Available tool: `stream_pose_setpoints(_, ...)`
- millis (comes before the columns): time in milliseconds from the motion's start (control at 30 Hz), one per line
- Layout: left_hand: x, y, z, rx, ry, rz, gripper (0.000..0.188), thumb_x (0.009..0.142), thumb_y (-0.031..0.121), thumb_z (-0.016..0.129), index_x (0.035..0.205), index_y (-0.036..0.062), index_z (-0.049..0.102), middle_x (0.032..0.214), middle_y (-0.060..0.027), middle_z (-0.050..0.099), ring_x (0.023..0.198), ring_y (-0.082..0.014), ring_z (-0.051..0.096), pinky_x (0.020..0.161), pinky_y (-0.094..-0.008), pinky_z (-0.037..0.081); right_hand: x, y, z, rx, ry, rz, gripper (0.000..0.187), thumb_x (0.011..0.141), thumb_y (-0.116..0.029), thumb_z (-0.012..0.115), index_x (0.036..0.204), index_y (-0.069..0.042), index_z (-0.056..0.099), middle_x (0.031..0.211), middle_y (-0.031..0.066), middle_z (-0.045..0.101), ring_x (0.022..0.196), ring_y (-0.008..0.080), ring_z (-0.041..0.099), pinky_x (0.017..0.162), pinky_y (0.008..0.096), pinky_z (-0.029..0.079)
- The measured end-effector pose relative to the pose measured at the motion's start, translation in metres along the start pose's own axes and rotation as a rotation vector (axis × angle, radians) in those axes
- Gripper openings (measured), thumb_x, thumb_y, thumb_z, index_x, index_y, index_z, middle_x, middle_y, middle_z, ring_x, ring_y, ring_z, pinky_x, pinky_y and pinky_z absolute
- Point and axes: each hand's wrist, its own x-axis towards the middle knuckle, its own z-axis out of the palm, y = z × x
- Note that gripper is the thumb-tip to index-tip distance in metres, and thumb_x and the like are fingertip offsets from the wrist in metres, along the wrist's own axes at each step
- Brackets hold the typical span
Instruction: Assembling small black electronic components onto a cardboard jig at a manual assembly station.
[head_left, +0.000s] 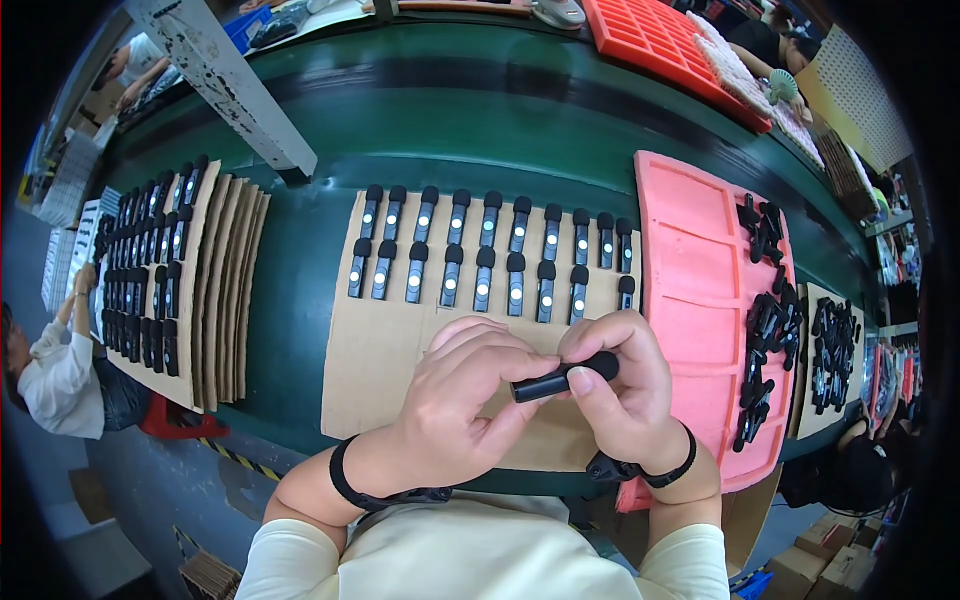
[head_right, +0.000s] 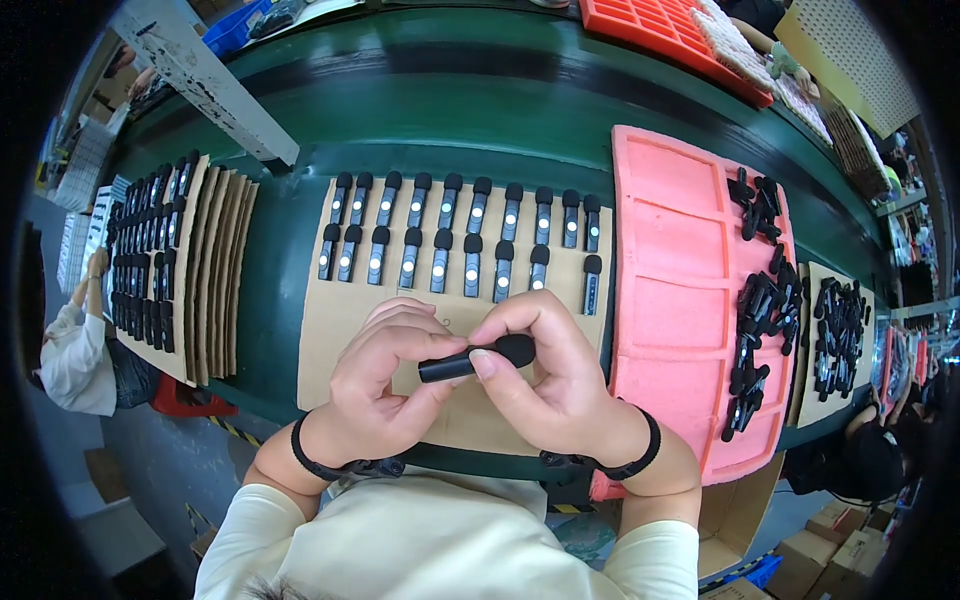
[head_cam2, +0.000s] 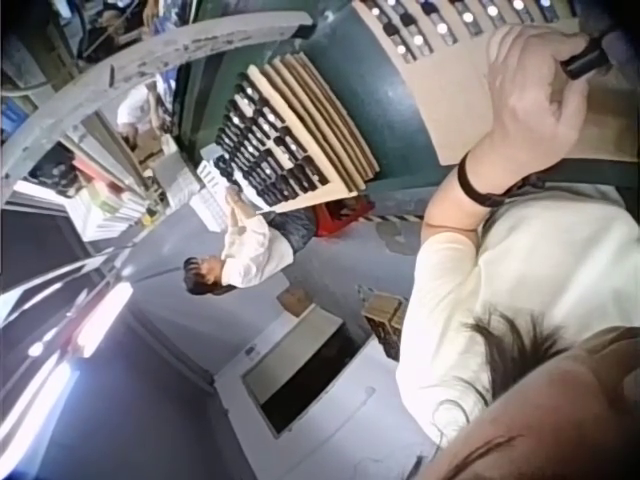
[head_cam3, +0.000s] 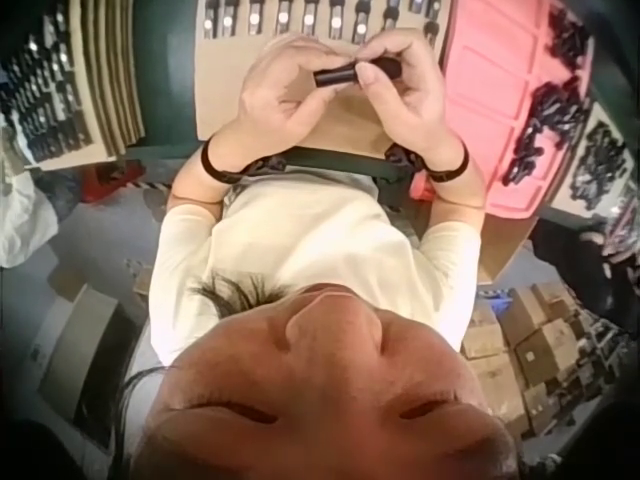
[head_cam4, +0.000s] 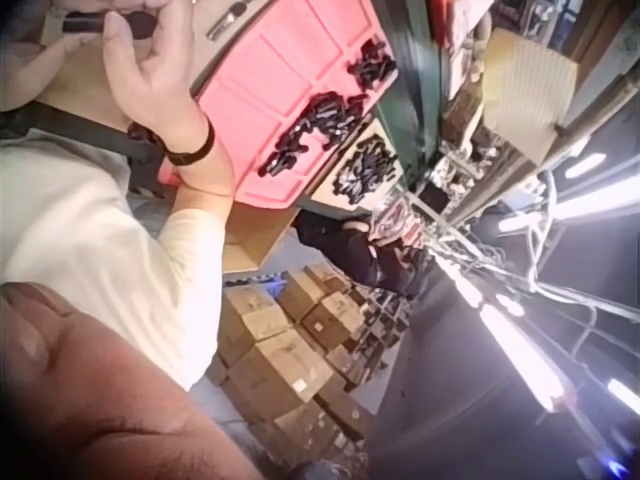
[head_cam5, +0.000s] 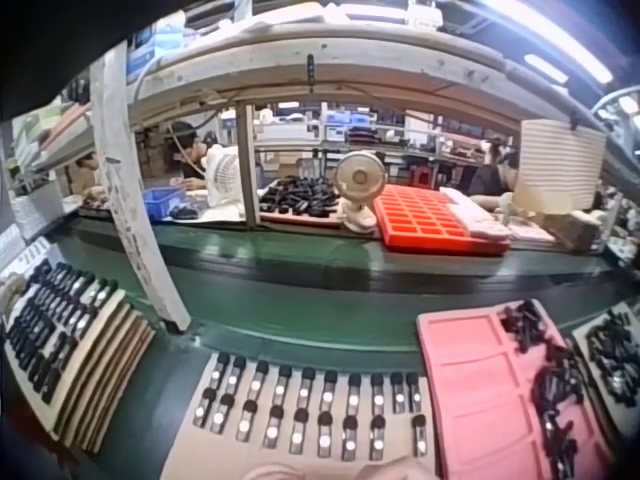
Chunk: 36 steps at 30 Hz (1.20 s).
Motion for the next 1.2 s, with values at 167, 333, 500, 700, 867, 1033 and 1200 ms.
stream_pose_setpoints(167,-0.001,0.006,-0.002,-0.160,0.043,-0.170,0.026,0.078,-0.002,0.070,0.102,0.0007,0.062,0.099,-0.0130,0.065,0.091,-0.0266,0.062,0.087,-0.0421,0.048,0.006,0.000,0.008,0.129,0.006,0.069,0.024,0.092,-0.004,0.061,0.113,0.000,0.049,0.102,0.0069,0.054,0.088,0.0118,0.054,0.081,0.0270,0.045)
stream_pose_setpoints(333,0.002,-0.001,-0.001,-0.249,0.136,-0.067,0.025,0.078,-0.001,0.069,0.102,0.0004,0.062,0.101,-0.0140,0.064,0.093,-0.0254,0.061,0.090,-0.0422,0.046,0.012,0.008,0.001,-0.199,0.010,-0.127,0.031,0.092,-0.008,0.060,0.119,0.000,0.045,0.105,0.0115,0.052,0.090,0.0171,0.054,0.081,0.0304,0.044)
stream_pose_setpoints(500,0.003,0.005,-0.008,-0.035,0.001,-0.086,0.026,0.076,0.002,0.071,0.101,0.0010,0.062,0.096,-0.0135,0.064,0.089,-0.0269,0.060,0.091,-0.0433,0.045,0.010,-0.008,0.000,-0.337,0.038,-0.309,0.040,0.084,-0.003,0.070,0.120,0.000,0.054,0.095,0.0106,0.059,0.082,0.0221,0.058,0.075,0.0326,0.046)
stream_pose_setpoints(700,0.003,0.008,-0.011,0.067,-0.011,0.000,0.029,0.076,0.002,0.072,0.103,0.0016,0.062,0.091,-0.0099,0.064,0.083,-0.0252,0.061,0.094,-0.0464,0.043,0.016,0.000,-0.013,-0.400,-0.072,-0.425,0.045,0.077,-0.011,0.080,0.116,-0.002,0.059,0.091,0.0098,0.063,0.077,0.0231,0.058,0.069,0.0338,0.044)
stream_pose_setpoints(867,0.003,0.016,-0.014,0.104,0.021,0.068,0.033,0.075,0.006,0.075,0.105,0.0037,0.064,0.086,-0.0068,0.063,0.078,-0.0226,0.060,0.095,-0.0475,0.042,0.012,-0.007,-0.006,-0.261,-0.053,-0.402,0.049,0.072,-0.014,0.085,0.113,-0.003,0.061,0.090,0.0087,0.063,0.074,0.0224,0.057,0.066,0.0328,0.043)
stream_pose_setpoints(1033,0.002,0.027,-0.012,0.165,-0.018,0.073,0.041,0.071,0.011,0.079,0.110,0.0108,0.065,0.086,-0.0004,0.061,0.079,-0.0193,0.059,0.096,-0.0474,0.041,0.004,-0.019,0.001,-0.165,-0.007,-0.367,0.051,0.071,-0.014,0.087,0.113,-0.003,0.060,0.089,0.0074,0.062,0.074,0.0217,0.057,0.064,0.0316,0.042)
stream_pose_setpoints(1200,0.002,0.031,-0.009,0.221,-0.036,0.075,0.046,0.069,0.013,0.081,0.113,0.0165,0.066,0.088,0.0035,0.059,0.080,-0.0176,0.058,0.097,-0.0466,0.041,0.002,-0.019,-0.001,-0.134,-0.001,-0.361,0.052,0.070,-0.013,0.088,0.113,-0.004,0.059,0.086,0.0065,0.061,0.073,0.0209,0.057,0.064,0.0312,0.041)
